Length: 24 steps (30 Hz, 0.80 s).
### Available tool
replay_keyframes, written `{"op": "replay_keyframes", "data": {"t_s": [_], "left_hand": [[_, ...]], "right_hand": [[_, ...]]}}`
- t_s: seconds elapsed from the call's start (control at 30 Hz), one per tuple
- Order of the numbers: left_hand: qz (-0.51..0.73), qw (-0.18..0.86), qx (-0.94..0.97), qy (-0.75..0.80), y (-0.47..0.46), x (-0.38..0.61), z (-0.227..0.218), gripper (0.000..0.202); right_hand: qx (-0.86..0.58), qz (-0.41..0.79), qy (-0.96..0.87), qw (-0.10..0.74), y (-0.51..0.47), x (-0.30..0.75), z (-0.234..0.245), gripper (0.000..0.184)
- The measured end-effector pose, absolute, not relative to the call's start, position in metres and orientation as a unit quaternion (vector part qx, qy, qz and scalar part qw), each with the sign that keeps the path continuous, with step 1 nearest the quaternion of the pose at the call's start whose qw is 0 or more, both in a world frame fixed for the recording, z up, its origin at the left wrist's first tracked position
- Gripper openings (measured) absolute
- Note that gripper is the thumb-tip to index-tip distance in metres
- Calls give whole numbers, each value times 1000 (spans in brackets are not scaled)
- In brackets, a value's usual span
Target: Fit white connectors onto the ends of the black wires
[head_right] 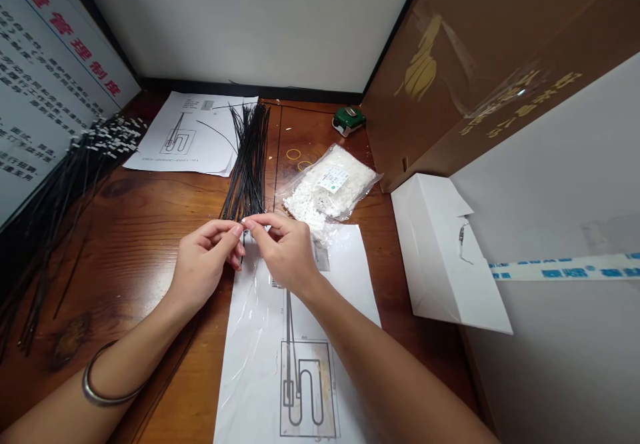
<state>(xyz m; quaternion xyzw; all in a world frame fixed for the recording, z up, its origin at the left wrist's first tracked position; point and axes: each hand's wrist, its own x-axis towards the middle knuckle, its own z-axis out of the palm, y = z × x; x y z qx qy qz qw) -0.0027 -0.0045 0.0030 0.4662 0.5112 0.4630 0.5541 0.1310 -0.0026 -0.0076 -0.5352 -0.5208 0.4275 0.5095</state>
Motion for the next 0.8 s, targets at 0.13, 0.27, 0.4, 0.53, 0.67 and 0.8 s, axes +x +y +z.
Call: {"op": "replay_keyframes", "data": {"t_s": [0.13, 0.27, 0.4, 0.53, 0.67, 0.8], "left_hand": [[464, 556, 462, 512, -5, -3, 4, 20], [464, 559, 460, 511, -5, -2, 6, 21], [464, 561, 459, 509, -5, -2, 6, 21], [464, 559, 462, 508, -5, -2, 6, 20], [464, 558, 462, 509, -5, -2, 6, 19], [467, 555, 464, 509, -5, -2, 5, 18]], "right_hand": [[-542, 436, -514, 502, -2, 131, -7, 16], [-539, 445, -509, 502, -1, 132, -6, 16], [-530, 448, -514, 505, -2, 132, -5, 16], [-521, 446, -521, 508, -3, 133, -5, 17], [-516, 436, -532, 511, -3, 133, -6, 17], [-516, 410, -552, 511, -3, 134, -9, 17]]}}
